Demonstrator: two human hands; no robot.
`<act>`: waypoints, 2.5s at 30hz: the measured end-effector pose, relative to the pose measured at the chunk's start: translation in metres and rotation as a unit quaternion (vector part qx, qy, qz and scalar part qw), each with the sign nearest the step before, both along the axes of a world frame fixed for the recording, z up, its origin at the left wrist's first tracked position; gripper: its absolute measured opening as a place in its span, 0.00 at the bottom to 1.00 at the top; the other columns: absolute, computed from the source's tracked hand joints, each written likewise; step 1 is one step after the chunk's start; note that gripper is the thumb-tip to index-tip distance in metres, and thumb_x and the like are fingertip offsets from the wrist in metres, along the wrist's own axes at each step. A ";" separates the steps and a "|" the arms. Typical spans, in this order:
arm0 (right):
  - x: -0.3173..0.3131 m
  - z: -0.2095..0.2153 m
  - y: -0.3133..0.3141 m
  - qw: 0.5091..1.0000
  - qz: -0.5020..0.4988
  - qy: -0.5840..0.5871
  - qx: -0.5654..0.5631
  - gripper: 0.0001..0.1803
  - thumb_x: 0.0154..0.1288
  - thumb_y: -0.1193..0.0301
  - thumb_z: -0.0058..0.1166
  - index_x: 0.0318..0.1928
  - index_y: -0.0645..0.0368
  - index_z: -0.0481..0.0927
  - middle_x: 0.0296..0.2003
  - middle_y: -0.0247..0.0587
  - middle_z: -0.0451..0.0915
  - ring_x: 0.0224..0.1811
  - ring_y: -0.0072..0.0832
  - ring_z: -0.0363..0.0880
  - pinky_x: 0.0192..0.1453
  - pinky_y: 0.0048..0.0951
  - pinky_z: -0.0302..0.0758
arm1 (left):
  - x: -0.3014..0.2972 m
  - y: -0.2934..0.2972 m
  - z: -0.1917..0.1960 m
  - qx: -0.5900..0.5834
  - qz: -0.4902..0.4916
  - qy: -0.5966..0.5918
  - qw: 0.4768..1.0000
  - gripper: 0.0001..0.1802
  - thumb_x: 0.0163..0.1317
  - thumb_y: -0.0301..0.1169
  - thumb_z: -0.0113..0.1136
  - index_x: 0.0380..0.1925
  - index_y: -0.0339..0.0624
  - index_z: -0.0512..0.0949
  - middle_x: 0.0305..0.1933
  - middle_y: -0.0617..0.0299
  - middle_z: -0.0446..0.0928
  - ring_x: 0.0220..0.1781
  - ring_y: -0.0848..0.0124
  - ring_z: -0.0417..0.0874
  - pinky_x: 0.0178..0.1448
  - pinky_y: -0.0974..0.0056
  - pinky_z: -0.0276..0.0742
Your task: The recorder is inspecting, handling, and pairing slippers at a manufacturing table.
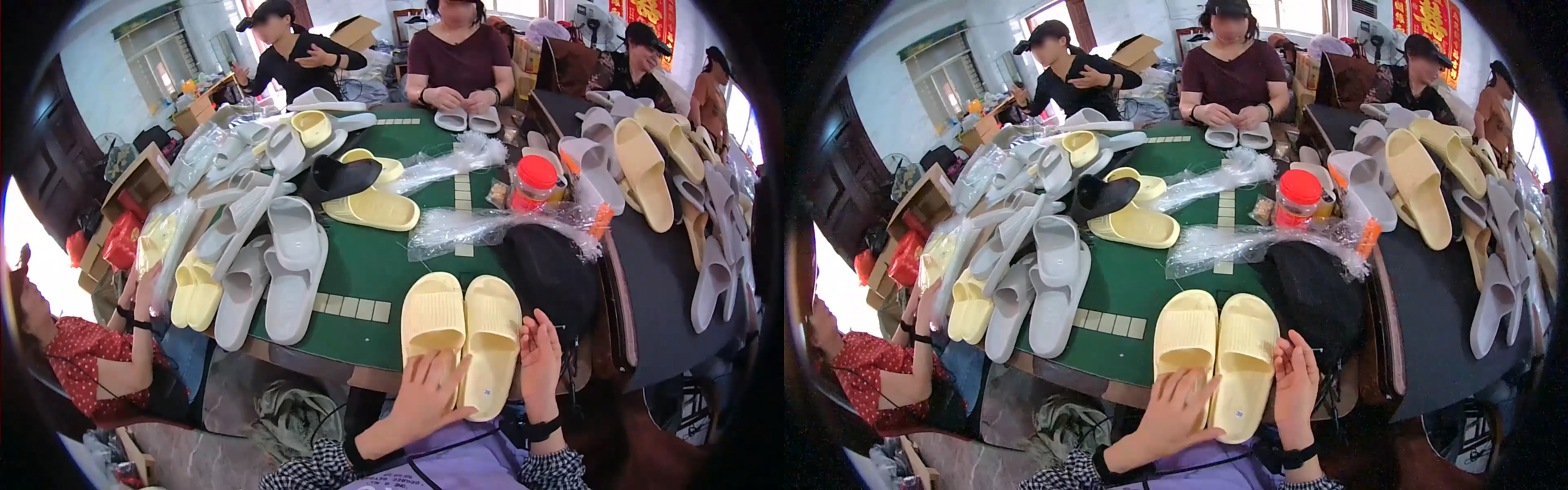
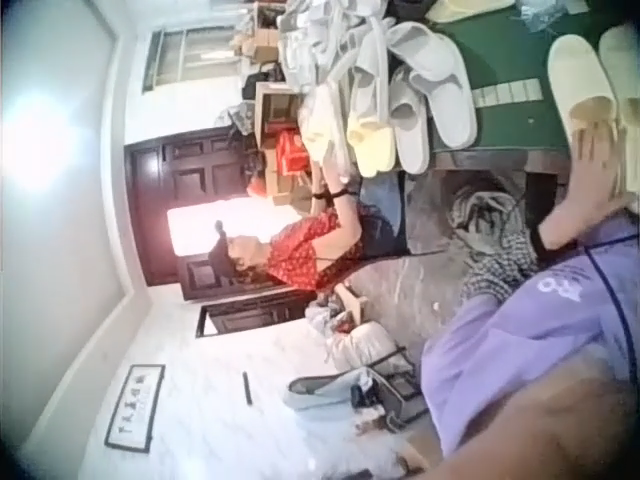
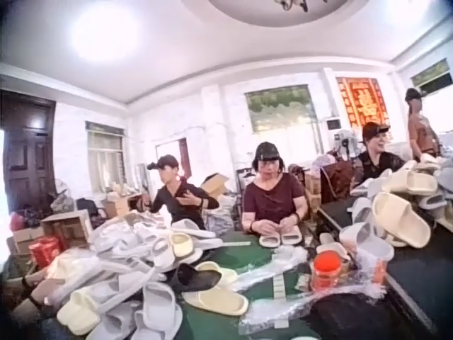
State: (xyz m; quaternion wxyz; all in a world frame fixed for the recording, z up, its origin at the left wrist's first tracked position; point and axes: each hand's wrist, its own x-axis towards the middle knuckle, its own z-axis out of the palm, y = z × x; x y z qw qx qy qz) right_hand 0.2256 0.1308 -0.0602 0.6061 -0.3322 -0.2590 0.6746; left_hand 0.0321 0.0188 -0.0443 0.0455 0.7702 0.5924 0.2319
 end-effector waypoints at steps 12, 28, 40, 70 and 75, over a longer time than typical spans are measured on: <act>-0.003 0.002 -0.002 0.999 -0.018 -0.030 0.040 0.20 0.79 0.73 0.46 0.67 0.66 0.71 0.48 0.40 0.81 0.46 0.20 0.78 0.57 0.21 0.77 | -0.001 0.000 0.003 0.003 -0.025 0.034 0.999 0.38 0.56 0.54 0.66 0.65 0.51 0.73 0.63 0.47 0.68 0.64 0.52 0.67 0.68 0.45 0.60; -0.003 0.088 -0.054 0.946 0.241 -0.168 0.141 0.05 0.70 0.85 0.49 0.40 0.71 0.79 0.38 0.52 0.86 0.39 0.31 0.86 0.47 0.30 0.82 | -0.014 0.012 0.042 0.063 -0.058 -0.291 0.953 0.17 0.55 0.18 0.67 0.47 0.37 0.81 0.47 0.53 0.82 0.44 0.58 0.84 0.47 0.60 0.81; 0.041 0.094 -0.020 0.959 -0.049 -0.099 0.263 0.03 0.71 0.74 0.53 0.38 0.60 0.77 0.29 0.40 0.80 0.37 0.29 0.77 0.45 0.27 0.73 | -0.039 0.002 0.041 0.137 -0.048 -0.155 0.977 0.12 0.52 0.22 0.70 0.38 0.39 0.81 0.42 0.57 0.82 0.42 0.59 0.84 0.45 0.59 0.81; -0.002 0.041 -0.035 0.607 0.263 -0.653 0.367 0.41 0.70 0.57 0.58 0.74 0.65 0.55 0.72 0.66 0.54 0.76 0.61 0.49 0.77 0.50 0.55 | -0.032 0.024 0.008 0.067 0.008 -0.059 0.996 0.09 0.59 0.28 0.67 0.33 0.35 0.77 0.52 0.49 0.79 0.47 0.53 0.83 0.48 0.56 0.81; -0.018 0.033 -0.039 0.587 0.254 -0.654 0.405 0.43 0.70 0.56 0.57 0.73 0.70 0.55 0.72 0.67 0.53 0.77 0.62 0.47 0.77 0.54 0.53 | -0.028 0.030 0.004 0.071 0.017 -0.074 0.995 0.09 0.61 0.27 0.66 0.34 0.34 0.77 0.53 0.44 0.78 0.46 0.49 0.83 0.48 0.54 0.81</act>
